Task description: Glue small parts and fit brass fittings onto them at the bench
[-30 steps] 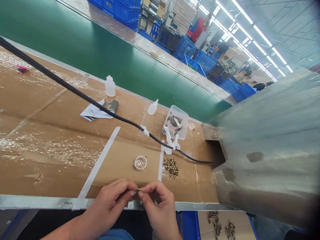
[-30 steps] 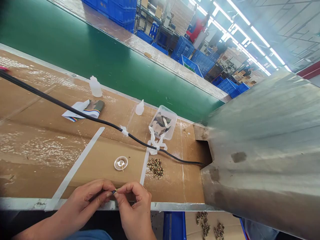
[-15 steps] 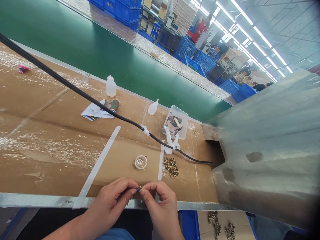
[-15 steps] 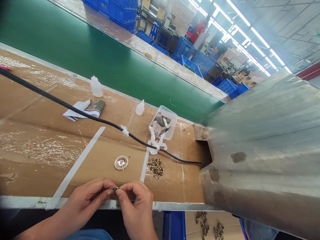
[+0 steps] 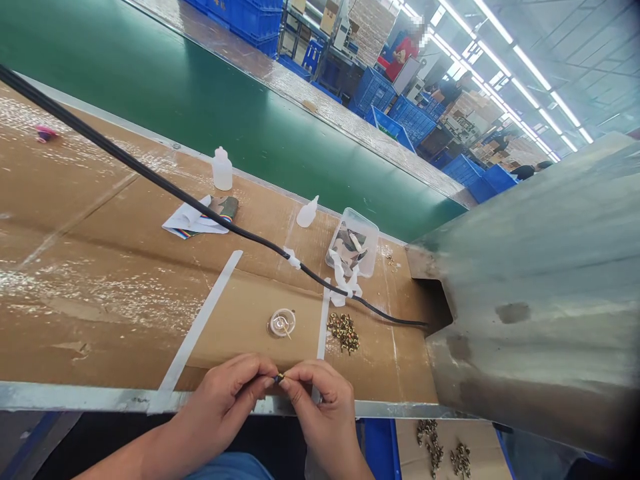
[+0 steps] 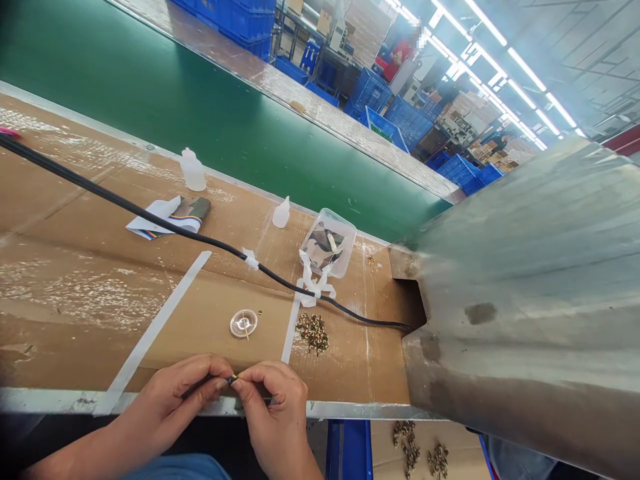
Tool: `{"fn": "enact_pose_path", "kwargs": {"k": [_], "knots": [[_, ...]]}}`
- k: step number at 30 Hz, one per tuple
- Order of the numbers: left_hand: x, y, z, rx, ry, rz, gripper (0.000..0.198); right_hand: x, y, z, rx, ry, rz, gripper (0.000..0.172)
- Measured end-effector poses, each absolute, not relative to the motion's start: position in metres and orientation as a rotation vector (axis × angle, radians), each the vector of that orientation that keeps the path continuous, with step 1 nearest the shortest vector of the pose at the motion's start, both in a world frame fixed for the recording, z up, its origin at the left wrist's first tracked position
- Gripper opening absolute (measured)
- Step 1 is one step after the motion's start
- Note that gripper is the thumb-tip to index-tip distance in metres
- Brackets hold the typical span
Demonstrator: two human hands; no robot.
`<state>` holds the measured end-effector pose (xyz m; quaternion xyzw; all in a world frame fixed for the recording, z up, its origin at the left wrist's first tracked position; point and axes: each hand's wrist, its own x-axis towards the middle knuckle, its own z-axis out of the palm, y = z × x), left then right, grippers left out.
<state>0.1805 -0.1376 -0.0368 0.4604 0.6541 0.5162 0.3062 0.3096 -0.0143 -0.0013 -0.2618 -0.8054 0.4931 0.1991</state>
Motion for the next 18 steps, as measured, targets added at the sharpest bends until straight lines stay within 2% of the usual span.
{"fn": "enact_pose_path", "kwargs": {"k": [18], "knots": [[0.1790,-0.1366,-0.0302,1.205,1.718,1.328,0.019,0.3127,-0.0111,-0.0048,-0.631,-2.258,1.437,0.013]]}}
